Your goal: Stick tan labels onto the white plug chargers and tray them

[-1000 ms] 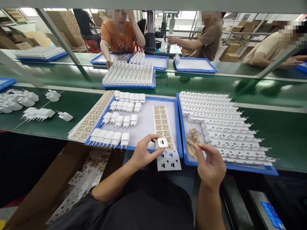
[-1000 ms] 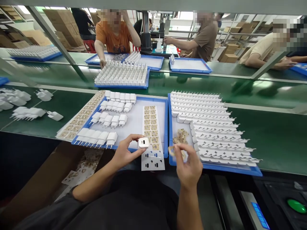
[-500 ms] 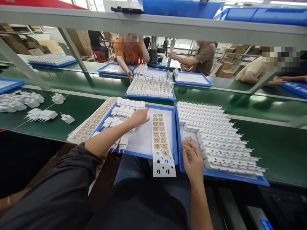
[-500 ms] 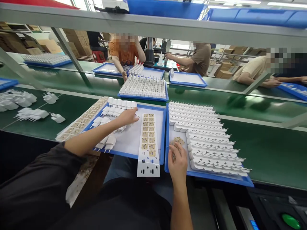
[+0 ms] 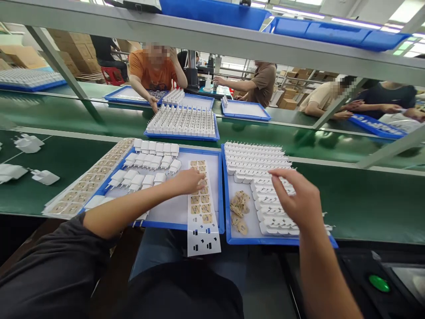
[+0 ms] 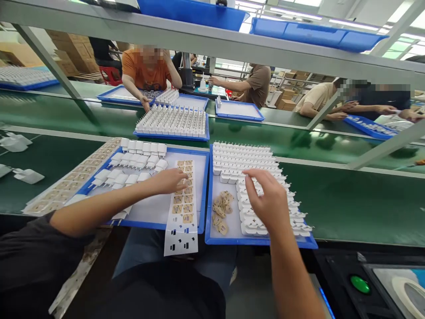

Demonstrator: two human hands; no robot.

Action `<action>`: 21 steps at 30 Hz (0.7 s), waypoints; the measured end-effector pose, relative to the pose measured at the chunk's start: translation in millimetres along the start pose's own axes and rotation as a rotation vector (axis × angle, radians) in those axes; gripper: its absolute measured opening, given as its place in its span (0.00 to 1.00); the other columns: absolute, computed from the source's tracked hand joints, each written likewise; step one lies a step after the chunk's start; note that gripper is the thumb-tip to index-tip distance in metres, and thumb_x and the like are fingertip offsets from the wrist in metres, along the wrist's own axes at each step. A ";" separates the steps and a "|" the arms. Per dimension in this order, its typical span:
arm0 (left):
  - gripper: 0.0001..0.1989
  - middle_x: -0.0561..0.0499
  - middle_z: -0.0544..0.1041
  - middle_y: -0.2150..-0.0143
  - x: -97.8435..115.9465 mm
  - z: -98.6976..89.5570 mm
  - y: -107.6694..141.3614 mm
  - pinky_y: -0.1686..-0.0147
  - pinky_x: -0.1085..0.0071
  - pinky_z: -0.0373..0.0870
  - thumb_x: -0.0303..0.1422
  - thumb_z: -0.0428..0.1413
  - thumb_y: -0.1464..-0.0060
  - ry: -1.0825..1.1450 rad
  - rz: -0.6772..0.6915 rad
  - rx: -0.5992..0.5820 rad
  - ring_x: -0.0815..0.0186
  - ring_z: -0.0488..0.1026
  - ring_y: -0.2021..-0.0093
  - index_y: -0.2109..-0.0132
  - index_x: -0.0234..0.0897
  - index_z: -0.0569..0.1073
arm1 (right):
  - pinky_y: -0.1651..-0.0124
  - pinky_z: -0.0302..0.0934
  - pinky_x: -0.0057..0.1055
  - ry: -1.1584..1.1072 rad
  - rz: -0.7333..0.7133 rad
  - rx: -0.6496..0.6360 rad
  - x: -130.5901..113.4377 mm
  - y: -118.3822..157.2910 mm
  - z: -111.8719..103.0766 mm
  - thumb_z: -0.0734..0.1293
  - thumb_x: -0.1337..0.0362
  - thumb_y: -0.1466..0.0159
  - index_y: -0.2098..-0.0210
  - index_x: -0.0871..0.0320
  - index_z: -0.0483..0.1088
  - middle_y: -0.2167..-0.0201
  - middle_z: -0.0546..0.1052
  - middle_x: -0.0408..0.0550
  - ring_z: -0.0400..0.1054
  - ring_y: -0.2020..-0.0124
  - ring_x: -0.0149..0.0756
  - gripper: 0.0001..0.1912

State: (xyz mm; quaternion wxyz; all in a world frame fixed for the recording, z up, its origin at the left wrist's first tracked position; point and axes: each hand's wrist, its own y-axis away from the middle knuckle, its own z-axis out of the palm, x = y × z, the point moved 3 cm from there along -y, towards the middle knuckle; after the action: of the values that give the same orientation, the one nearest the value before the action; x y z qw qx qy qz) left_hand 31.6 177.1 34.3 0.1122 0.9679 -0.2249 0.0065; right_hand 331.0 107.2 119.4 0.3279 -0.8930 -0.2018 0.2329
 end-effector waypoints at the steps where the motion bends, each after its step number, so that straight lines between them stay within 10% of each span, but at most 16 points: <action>1: 0.19 0.43 0.80 0.45 8.9 0.6 1.2 0.50 0.63 0.72 0.42 0.50 0.32 0.008 0.026 -0.007 0.54 0.76 0.45 0.43 0.39 0.75 | 0.50 0.72 0.39 0.011 -0.017 -0.081 8.0 -27.0 9.9 0.64 0.63 0.31 0.56 0.55 0.78 0.58 0.84 0.50 0.79 0.55 0.43 0.11; 10: 0.25 0.37 0.73 0.37 44.8 35.0 -7.7 0.48 0.53 0.72 0.46 0.57 0.36 0.038 0.225 0.004 0.46 0.73 0.41 0.38 0.39 0.72 | 0.39 0.67 0.46 0.190 0.332 -0.782 140.5 -237.5 221.3 0.68 0.66 0.36 0.46 0.60 0.75 0.49 0.82 0.58 0.73 0.42 0.54 0.18; 15: 0.25 0.36 0.71 0.36 59.1 40.7 -10.5 0.41 0.48 0.69 0.50 0.53 0.34 0.239 0.031 -0.046 0.44 0.68 0.36 0.41 0.37 0.74 | 0.58 0.76 0.41 0.125 0.583 -1.083 207.1 -263.8 291.3 0.72 0.60 0.36 0.56 0.63 0.77 0.63 0.83 0.58 0.80 0.61 0.47 0.13; 21: 0.29 0.32 0.69 0.33 92.3 42.8 -28.3 0.37 0.40 0.63 0.54 0.55 0.38 0.377 -0.352 -0.111 0.37 0.64 0.32 0.43 0.35 0.76 | 0.64 0.75 0.30 -0.129 0.766 -1.265 205.5 -250.7 332.1 0.73 0.57 0.34 0.56 0.63 0.75 0.64 0.82 0.49 0.77 0.70 0.31 0.14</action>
State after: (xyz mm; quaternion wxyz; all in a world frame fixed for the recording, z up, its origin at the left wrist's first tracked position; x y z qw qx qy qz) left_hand 125.3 152.3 -7.7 0.2042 0.9662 -0.0284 0.1549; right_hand 263.3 552.3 6.9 -0.3659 -0.9037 0.0095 0.2221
